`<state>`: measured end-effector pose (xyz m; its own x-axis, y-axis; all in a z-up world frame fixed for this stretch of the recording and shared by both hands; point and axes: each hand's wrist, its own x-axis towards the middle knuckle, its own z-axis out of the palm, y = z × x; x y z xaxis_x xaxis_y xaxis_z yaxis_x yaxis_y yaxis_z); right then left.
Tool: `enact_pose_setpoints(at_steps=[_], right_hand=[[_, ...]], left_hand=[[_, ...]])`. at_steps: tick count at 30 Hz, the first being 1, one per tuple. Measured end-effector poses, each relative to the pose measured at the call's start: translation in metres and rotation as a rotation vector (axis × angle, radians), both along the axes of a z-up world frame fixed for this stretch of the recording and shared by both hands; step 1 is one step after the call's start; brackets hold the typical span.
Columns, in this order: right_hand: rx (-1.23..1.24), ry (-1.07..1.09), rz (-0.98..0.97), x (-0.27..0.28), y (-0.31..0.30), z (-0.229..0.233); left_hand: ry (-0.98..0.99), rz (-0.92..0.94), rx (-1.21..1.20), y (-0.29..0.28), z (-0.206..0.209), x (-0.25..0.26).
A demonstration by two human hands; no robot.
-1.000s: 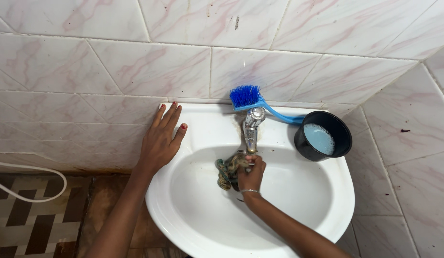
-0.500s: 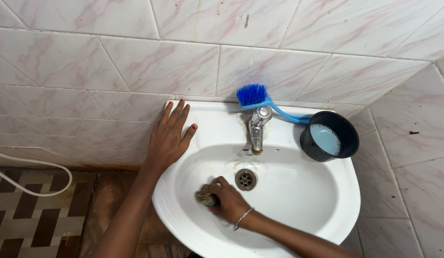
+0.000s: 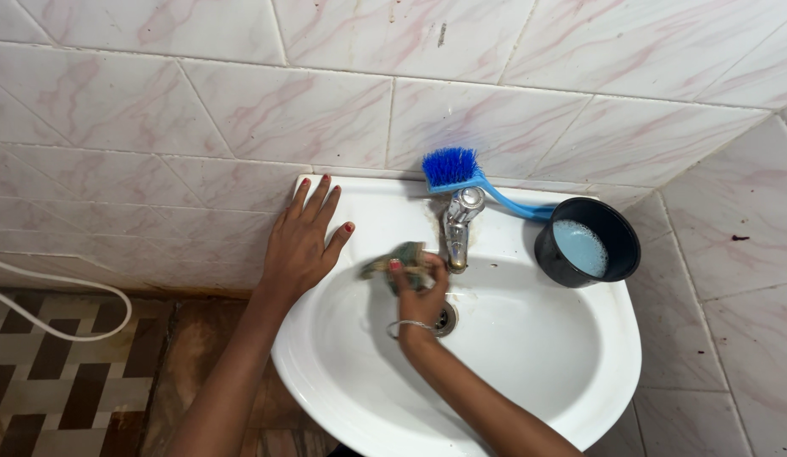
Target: The person scrubs the interior of a white bathroom sink using a green sponge. They wipe the basin, the drain area, and the sides of the sink repeatedly.
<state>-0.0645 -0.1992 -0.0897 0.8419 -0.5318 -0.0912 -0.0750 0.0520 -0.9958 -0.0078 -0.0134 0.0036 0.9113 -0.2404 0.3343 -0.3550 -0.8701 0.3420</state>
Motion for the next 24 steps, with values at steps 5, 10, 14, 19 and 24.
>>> enact_pose_setpoints(at_steps=[5, 10, 14, 19, 24], right_hand=[[0.036, -0.095, -0.224, -0.001, -0.063, -0.003], [0.377, 0.054, -0.400, 0.006, -0.067, 0.001], [0.027, 0.244, -0.326, 0.009, -0.027, -0.010], [0.185, 0.028, 0.135, -0.008, 0.049, -0.011], [-0.207, 0.179, 0.238, -0.019, 0.064, -0.011]], left_hand=[[0.025, 0.000, 0.004, -0.002, 0.001, 0.001], [0.019, 0.000, 0.011, -0.001, -0.002, 0.002], [0.023, -0.001, 0.009, -0.001, -0.002, 0.004], [0.038, -0.003, 0.021, 0.000, -0.001, 0.003], [0.080, 0.010, 0.037, -0.002, 0.003, 0.004]])
